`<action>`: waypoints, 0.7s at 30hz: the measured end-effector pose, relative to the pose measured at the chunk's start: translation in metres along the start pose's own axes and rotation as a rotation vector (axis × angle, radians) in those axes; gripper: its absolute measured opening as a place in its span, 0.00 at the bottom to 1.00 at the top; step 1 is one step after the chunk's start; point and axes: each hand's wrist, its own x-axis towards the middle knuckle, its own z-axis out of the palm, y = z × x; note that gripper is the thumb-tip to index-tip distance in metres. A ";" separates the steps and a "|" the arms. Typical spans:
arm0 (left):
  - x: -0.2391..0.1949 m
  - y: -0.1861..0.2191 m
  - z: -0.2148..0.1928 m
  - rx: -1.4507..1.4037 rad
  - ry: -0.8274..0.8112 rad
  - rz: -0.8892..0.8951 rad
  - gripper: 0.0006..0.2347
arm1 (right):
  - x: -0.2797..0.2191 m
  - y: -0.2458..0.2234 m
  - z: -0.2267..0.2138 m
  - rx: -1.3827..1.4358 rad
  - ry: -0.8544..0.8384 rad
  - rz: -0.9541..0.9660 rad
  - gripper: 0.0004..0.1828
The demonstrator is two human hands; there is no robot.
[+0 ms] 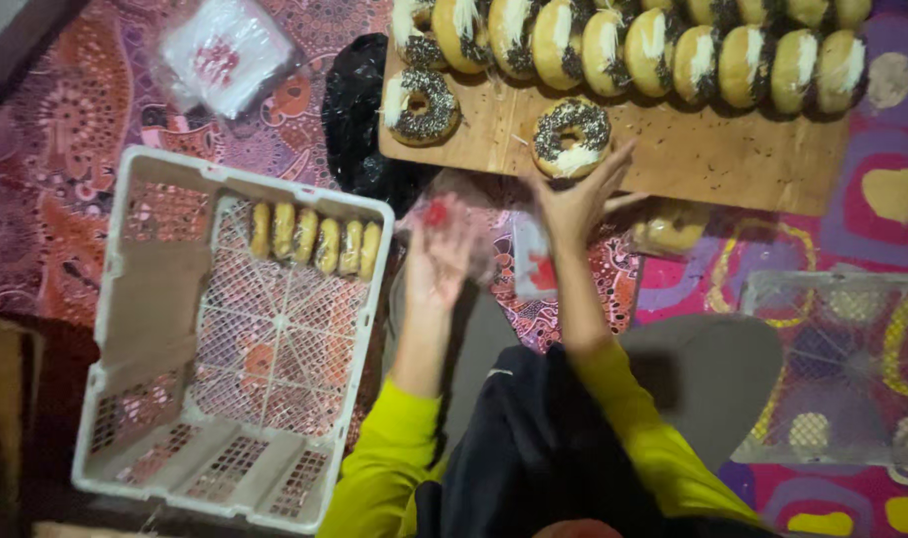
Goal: The person sits on the floor and repeatedly picks donuts from a wooden board, places them into small plastic bags, and arranges the packaged donuts in a white plastic crate. The process continues with multiple donuts being handled one at a time.
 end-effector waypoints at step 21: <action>-0.059 -0.157 0.076 0.370 0.080 -0.085 0.11 | -0.052 -0.026 -0.204 0.602 -0.413 -0.181 0.79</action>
